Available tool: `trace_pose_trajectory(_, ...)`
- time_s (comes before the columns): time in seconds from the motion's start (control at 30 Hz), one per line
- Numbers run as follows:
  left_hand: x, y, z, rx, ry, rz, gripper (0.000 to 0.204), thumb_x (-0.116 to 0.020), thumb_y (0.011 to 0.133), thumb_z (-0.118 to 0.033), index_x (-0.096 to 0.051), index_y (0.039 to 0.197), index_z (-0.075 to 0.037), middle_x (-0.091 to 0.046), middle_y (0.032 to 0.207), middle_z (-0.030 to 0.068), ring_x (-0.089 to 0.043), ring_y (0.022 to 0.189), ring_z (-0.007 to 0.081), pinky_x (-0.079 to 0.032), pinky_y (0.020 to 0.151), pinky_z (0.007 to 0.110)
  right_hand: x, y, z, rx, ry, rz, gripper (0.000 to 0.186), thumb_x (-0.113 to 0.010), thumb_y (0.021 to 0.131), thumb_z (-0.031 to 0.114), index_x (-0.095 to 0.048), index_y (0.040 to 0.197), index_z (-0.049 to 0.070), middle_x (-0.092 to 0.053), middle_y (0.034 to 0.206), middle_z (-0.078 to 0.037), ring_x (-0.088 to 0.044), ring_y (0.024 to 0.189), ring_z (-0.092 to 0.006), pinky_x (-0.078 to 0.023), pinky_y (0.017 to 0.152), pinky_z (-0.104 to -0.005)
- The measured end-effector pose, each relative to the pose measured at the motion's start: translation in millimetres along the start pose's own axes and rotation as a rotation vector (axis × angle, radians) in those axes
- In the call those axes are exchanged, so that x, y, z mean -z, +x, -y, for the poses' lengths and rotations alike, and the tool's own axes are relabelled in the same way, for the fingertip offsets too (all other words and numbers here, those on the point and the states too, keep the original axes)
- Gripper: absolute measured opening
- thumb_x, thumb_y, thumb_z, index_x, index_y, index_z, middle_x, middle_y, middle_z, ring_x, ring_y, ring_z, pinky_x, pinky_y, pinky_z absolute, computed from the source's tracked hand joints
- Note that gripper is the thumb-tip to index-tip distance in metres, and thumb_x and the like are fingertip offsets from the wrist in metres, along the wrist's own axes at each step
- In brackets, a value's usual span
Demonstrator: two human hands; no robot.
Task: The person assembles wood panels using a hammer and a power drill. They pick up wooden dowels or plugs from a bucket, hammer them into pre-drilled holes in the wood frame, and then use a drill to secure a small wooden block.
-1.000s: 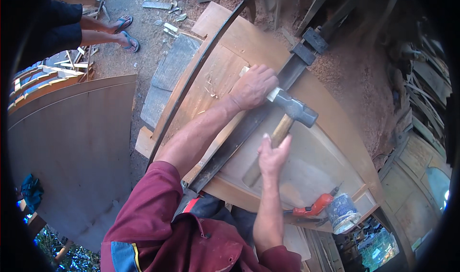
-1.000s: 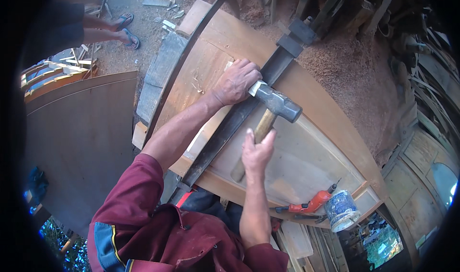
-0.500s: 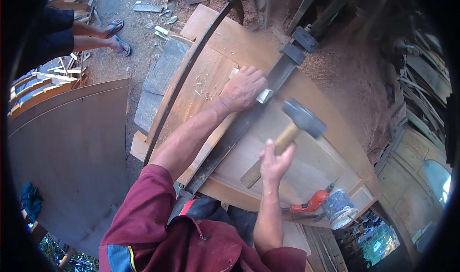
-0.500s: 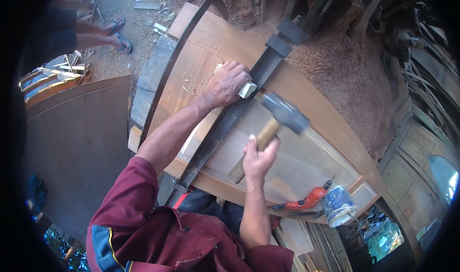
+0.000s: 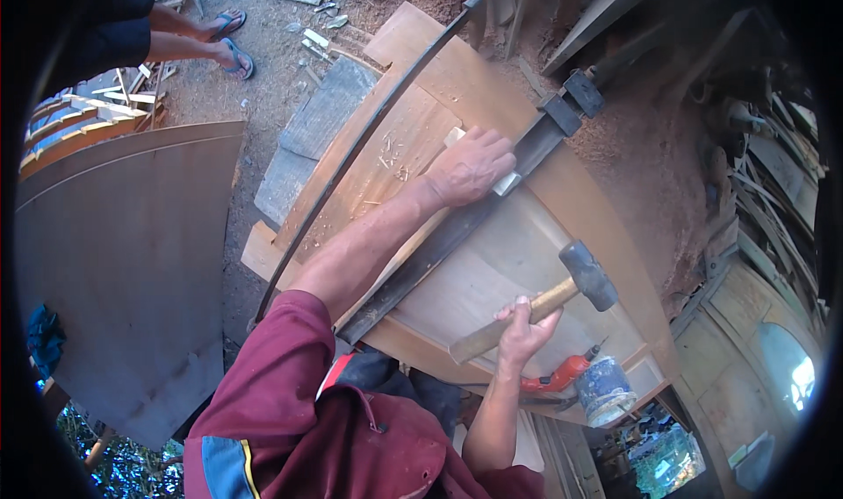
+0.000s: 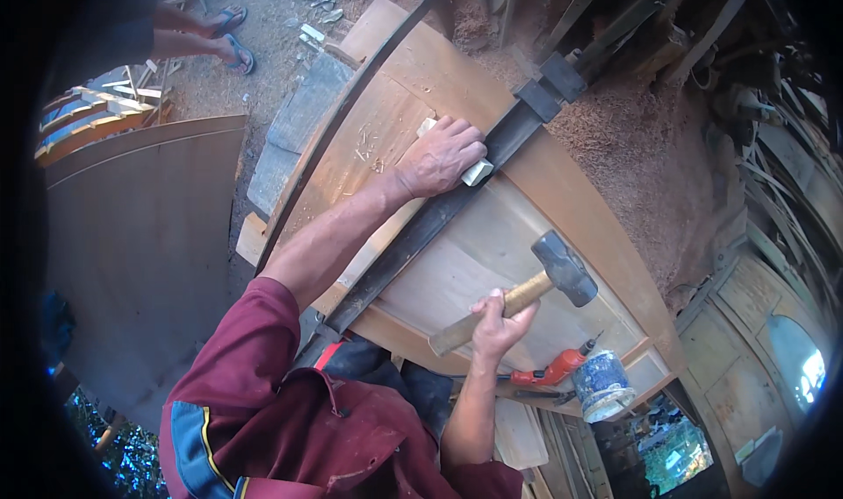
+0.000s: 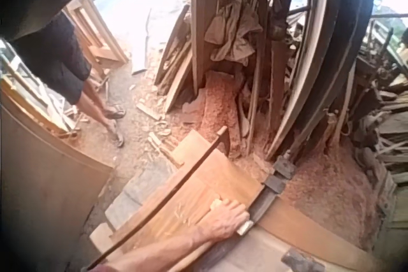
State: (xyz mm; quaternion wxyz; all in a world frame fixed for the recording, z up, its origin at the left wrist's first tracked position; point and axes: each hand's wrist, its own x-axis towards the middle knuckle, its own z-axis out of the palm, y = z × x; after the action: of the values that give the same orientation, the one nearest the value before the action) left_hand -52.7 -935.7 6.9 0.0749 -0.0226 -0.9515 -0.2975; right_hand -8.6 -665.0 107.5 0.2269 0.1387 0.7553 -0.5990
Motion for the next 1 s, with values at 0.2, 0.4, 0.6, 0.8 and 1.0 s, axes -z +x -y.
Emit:
trace_pose_trajectory(0.2, 19.6, -28.1, -47.0, 0.112, -0.110, -0.187, 0.024, -0.059, 0.081, -0.015, -0.059, 0.102, -0.005, -0.059, 0.102, 0.0109, -0.056, 0.096, 0.0280, -0.046, 0.086, 0.040, 46.8, 8.0, 26.5, -0.110, -0.130, 0.105, 0.036, -0.057, 0.095, 0.001, -0.038, 0.126, 0.002, -0.053, 0.080, -0.007, -0.052, 0.052, -0.0134, -0.050, 0.050, -0.0302)
trace_pose_trajectory(0.4, 7.2, -5.3, -28.9, 0.042, -0.098, -0.186, 0.017, -0.058, 0.080, -0.014, -0.057, 0.095, -0.007, -0.056, 0.096, 0.0087, -0.055, 0.094, 0.0262, -0.045, 0.083, 0.039, 14.5, 23.2, 44.9, -0.041, 0.000, 0.097, 0.034, -0.054, 0.096, 0.003, -0.037, 0.126, 0.002, -0.052, 0.075, -0.008, -0.053, 0.054, -0.0145, -0.051, 0.050, -0.0311)
trace_pose_trajectory(0.6, 4.7, -6.3, -6.2, 0.017, -0.037, -0.076, 0.018, -0.059, 0.081, -0.018, -0.057, 0.097, -0.010, -0.054, 0.094, 0.0061, -0.054, 0.093, 0.0247, -0.042, 0.081, 0.037, 8.4, 19.5, 23.6, -0.048, 0.014, 0.132, 0.038, -0.056, 0.096, 0.007, -0.036, 0.129, 0.002, -0.052, 0.073, -0.007, -0.053, 0.054, -0.0150, -0.050, 0.050, -0.0321)
trace_pose_trajectory(0.8, 1.8, -6.6, -2.8, -0.030, 0.010, -0.012, 0.015, -0.060, 0.081, -0.019, -0.056, 0.093, -0.011, -0.053, 0.093, 0.0062, -0.054, 0.094, 0.0239, -0.042, 0.083, 0.036, -5.6, 21.0, 14.1, 0.009, 0.025, 0.097, 0.038, -0.055, 0.097, 0.007, -0.036, 0.129, 0.001, -0.052, 0.071, -0.007, -0.053, 0.053, -0.0153, -0.050, 0.050, -0.0319)
trace_pose_trajectory(1.0, 1.5, -6.8, -2.8, -0.032, -0.019, -0.013, 0.016, -0.059, 0.080, -0.019, -0.056, 0.093, -0.010, -0.053, 0.093, 0.0067, -0.054, 0.094, 0.0244, -0.042, 0.085, 0.037, -65.7, 11.4, 5.0, 0.007, 0.123, -0.035, 0.037, -0.058, 0.095, 0.004, -0.036, 0.126, -0.001, -0.053, 0.074, -0.008, -0.053, 0.053, -0.0138, -0.050, 0.051, -0.0288)
